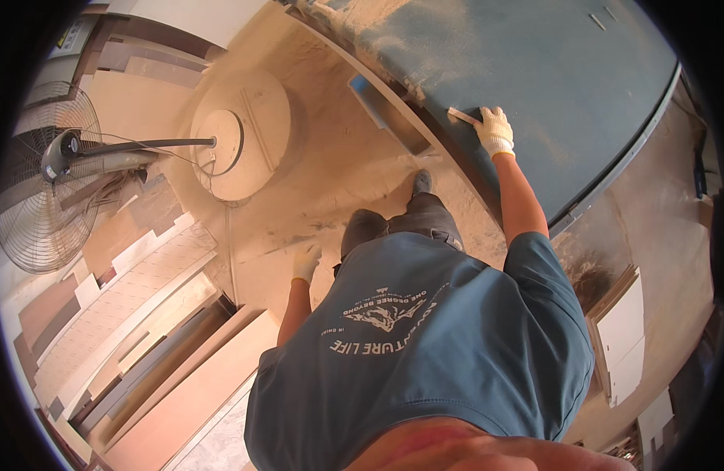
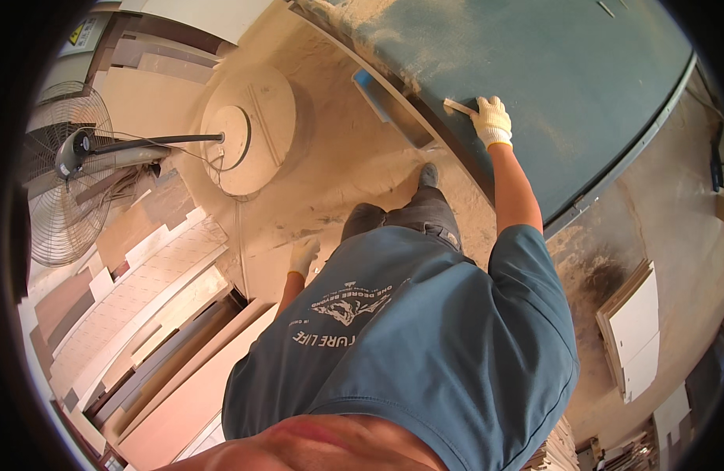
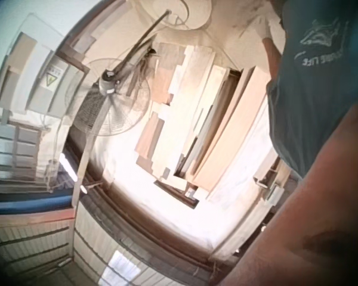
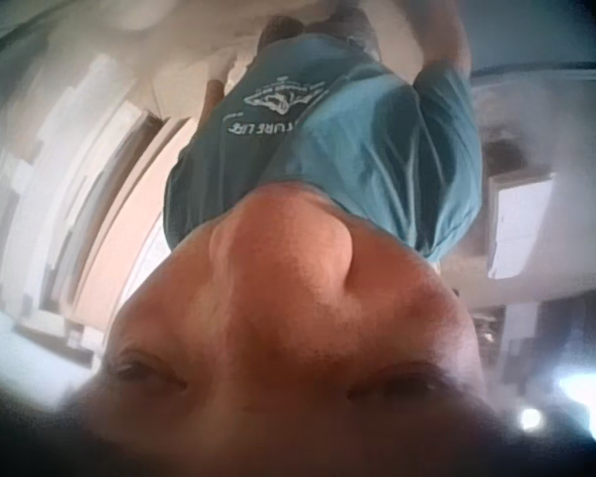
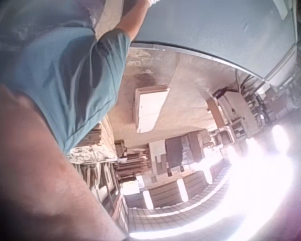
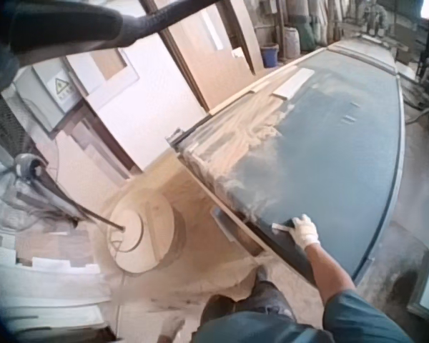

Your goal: The person selects and stacks white wooden panels, then uses a yellow glue gun to apply adhesive along the edges of a large panel on a workbench. They wipe the surface with a cloth and continue stacking and arranging panels.

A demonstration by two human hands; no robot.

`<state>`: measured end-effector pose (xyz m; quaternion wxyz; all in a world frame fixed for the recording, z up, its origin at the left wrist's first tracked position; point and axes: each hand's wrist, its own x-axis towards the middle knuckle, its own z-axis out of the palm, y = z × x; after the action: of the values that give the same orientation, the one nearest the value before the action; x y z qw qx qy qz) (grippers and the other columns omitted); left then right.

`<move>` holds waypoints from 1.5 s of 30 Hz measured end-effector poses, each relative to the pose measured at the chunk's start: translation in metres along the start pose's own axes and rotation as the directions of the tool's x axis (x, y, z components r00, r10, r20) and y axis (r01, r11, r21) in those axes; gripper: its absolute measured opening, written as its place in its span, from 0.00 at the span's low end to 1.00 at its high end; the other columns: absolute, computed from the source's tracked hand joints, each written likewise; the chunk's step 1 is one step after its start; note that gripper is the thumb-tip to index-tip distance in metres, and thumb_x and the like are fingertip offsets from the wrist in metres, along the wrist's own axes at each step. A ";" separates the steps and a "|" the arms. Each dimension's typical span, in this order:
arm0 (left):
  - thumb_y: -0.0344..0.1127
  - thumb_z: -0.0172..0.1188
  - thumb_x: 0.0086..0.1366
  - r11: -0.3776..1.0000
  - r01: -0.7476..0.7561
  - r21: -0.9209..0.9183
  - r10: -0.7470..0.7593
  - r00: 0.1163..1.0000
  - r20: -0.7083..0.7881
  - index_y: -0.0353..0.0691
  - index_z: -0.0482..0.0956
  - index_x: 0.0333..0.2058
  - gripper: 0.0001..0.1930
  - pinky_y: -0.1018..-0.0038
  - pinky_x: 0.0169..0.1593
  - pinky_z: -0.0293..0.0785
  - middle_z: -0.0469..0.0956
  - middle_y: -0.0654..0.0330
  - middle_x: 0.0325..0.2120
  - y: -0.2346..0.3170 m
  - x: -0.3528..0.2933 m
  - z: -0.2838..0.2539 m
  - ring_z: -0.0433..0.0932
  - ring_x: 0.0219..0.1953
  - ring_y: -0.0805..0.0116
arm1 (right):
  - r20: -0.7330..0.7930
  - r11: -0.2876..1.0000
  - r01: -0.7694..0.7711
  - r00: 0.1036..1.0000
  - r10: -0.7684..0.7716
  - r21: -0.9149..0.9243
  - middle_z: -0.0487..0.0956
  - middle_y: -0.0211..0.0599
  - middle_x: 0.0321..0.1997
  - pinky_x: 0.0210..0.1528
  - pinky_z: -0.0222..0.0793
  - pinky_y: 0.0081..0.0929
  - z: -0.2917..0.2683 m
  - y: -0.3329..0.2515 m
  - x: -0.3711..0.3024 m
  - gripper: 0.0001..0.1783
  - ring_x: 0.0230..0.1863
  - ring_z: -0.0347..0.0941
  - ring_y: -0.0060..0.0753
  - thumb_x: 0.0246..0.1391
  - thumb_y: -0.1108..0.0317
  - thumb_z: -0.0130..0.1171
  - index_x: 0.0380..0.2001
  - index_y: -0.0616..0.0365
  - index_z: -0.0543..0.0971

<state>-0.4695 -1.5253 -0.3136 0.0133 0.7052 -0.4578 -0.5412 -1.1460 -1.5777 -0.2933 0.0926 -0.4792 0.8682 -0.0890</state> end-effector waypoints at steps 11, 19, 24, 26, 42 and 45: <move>0.50 0.59 0.64 0.512 -0.439 0.739 0.160 0.893 0.420 0.38 0.86 0.36 0.19 0.53 0.41 0.77 0.85 0.46 0.33 -0.053 0.114 -0.050 0.84 0.36 0.45 | 0.157 0.990 0.094 0.985 -0.077 -0.103 0.80 0.41 0.52 0.53 0.80 0.47 0.028 -0.061 -0.021 0.13 0.55 0.79 0.49 0.62 0.61 0.60 0.45 0.55 0.82; 0.37 0.61 0.72 1.000 -0.013 -0.019 0.018 0.965 0.261 0.36 0.80 0.55 0.17 0.80 0.28 0.74 0.83 0.62 0.35 0.222 0.280 -0.133 0.81 0.31 0.74 | 0.166 0.837 -0.486 0.874 0.458 0.251 0.84 0.50 0.43 0.48 0.77 0.48 0.045 -0.107 -0.119 0.10 0.46 0.81 0.60 0.58 0.61 0.59 0.36 0.54 0.84; 0.42 0.62 0.71 0.990 -0.057 0.132 0.018 0.961 0.278 0.38 0.80 0.54 0.18 0.75 0.29 0.75 0.84 0.61 0.36 0.308 0.321 -0.131 0.81 0.31 0.73 | 0.445 0.715 -0.616 0.770 0.458 0.330 0.85 0.52 0.42 0.51 0.77 0.44 0.077 -0.177 -0.235 0.13 0.48 0.82 0.57 0.55 0.61 0.59 0.36 0.55 0.87; 0.41 0.61 0.71 0.974 -0.052 0.220 -0.024 0.943 0.331 0.40 0.81 0.49 0.14 0.76 0.26 0.72 0.81 0.65 0.30 0.315 0.330 -0.118 0.77 0.26 0.75 | 0.552 0.696 -0.649 0.717 0.425 0.307 0.86 0.53 0.43 0.52 0.77 0.44 0.093 -0.204 -0.267 0.14 0.48 0.82 0.57 0.55 0.61 0.58 0.38 0.55 0.88; 0.47 0.63 0.70 0.521 -0.810 0.270 0.746 0.586 0.316 0.41 0.84 0.51 0.19 0.64 0.46 0.81 0.87 0.52 0.43 0.689 0.396 -0.011 0.85 0.36 0.63 | 0.521 0.568 -0.625 0.774 0.360 0.536 0.86 0.42 0.36 0.43 0.76 0.29 0.088 -0.217 -0.128 0.17 0.38 0.83 0.32 0.59 0.69 0.55 0.48 0.65 0.82; 0.49 0.63 0.69 0.345 -0.861 0.374 0.839 0.462 0.289 0.41 0.78 0.58 0.25 0.60 0.54 0.79 0.84 0.48 0.49 0.825 0.455 0.029 0.84 0.49 0.55 | 0.417 0.498 -0.588 0.806 0.419 0.637 0.85 0.43 0.35 0.42 0.78 0.29 0.073 -0.253 -0.081 0.16 0.36 0.83 0.34 0.59 0.71 0.55 0.49 0.65 0.81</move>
<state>-1.0154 -2.2908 -0.2433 0.1098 0.3315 -0.8725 -0.3417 -0.8794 -1.6469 -0.2961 0.3909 -0.1290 0.8407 -0.3518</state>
